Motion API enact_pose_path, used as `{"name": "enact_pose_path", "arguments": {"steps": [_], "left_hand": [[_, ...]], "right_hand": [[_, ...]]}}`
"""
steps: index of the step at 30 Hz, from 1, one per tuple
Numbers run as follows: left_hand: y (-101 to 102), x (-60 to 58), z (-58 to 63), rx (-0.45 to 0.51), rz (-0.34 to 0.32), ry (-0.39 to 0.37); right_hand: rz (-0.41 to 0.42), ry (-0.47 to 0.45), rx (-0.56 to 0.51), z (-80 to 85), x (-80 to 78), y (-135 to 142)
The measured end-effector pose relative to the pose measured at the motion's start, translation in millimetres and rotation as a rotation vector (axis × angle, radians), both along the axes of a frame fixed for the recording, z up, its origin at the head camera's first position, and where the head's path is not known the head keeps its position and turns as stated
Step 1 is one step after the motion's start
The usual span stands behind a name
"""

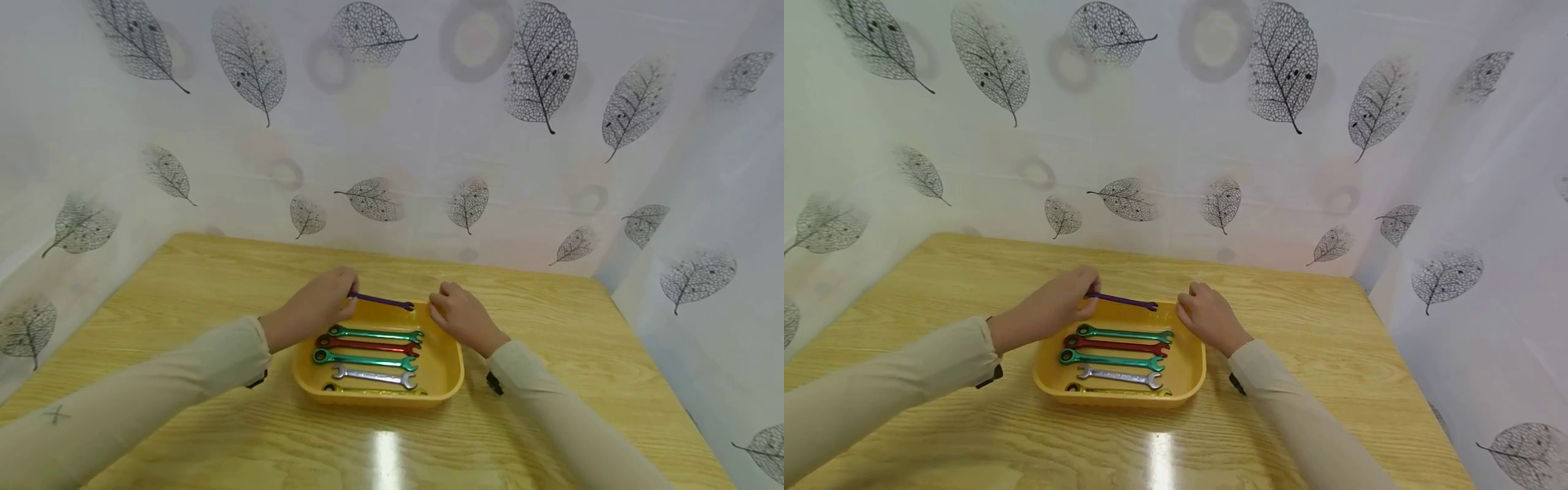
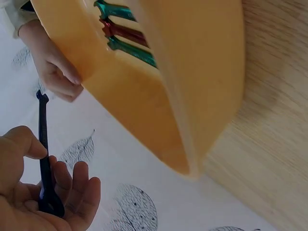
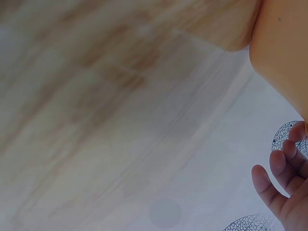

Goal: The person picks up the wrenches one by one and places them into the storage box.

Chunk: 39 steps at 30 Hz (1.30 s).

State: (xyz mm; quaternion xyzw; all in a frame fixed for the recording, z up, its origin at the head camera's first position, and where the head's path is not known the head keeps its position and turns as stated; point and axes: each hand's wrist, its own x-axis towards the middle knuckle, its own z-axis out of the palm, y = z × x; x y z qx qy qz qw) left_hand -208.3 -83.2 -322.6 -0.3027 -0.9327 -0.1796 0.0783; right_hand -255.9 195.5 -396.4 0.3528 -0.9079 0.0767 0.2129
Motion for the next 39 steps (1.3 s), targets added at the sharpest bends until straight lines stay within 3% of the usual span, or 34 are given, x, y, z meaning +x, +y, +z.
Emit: {"name": "enact_pose_path", "arguments": {"steps": [20,39], "left_hand": [[46,4.6,-1.6,-0.153,-0.147,-0.048],[65,-1.6,-13.6,-0.357,-0.101,-0.139]], "right_hand": [[-0.008,0.012,0.015,1.1,-1.6,-1],[-0.004,0.019,0.016,-2.1,-2.4,0]]}}
